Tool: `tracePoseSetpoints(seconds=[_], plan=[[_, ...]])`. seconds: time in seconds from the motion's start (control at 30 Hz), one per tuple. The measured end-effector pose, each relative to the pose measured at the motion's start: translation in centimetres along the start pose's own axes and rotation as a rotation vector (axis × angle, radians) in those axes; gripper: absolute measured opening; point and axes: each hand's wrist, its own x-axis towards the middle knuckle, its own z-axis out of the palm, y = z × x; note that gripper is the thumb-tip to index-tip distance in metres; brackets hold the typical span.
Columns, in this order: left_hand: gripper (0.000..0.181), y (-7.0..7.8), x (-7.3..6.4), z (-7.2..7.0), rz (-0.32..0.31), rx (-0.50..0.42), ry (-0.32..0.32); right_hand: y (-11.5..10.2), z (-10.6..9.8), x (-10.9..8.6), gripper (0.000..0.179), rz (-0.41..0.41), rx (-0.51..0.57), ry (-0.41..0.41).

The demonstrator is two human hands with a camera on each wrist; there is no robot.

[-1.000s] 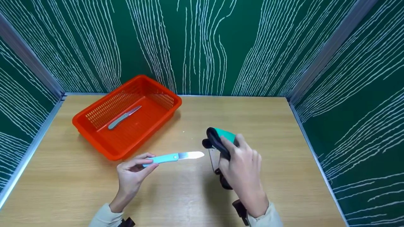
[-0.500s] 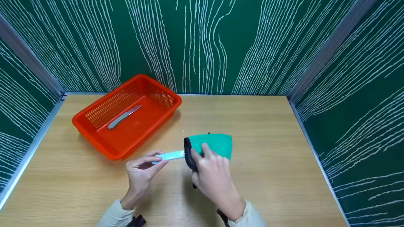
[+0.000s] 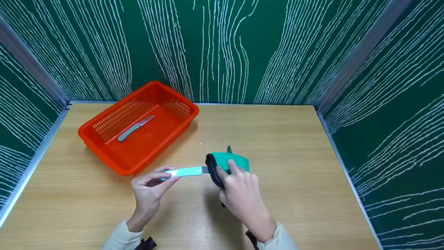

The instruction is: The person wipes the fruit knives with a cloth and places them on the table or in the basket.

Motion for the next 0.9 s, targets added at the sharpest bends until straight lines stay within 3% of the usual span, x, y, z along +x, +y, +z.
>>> tracePoseSetpoints(seconds=[0.2, 0.37, 0.6, 0.9], plan=[[0.020, 0.0, -0.1, -0.4, -0.001, -0.014, 0.000, 1.0, 0.0, -0.8, 0.054, 0.069, -0.003, -0.064], [0.021, -0.1, -0.4, -0.6, -0.014, 0.013, 0.006, 1.9, -0.5, -1.1, 0.046, 0.141, 0.019, -0.075], [0.019, 0.1, -0.5, -0.5, -0.057, 0.069, -0.002, 2.9, -1.9, -0.7, 0.038, 0.198, 0.019, -0.028], [0.016, -0.1, -0.7, -0.4, -0.074, 0.068, -0.034, 2.9, -3.1, 0.4, 0.040, 0.221, -0.001, 0.086]])
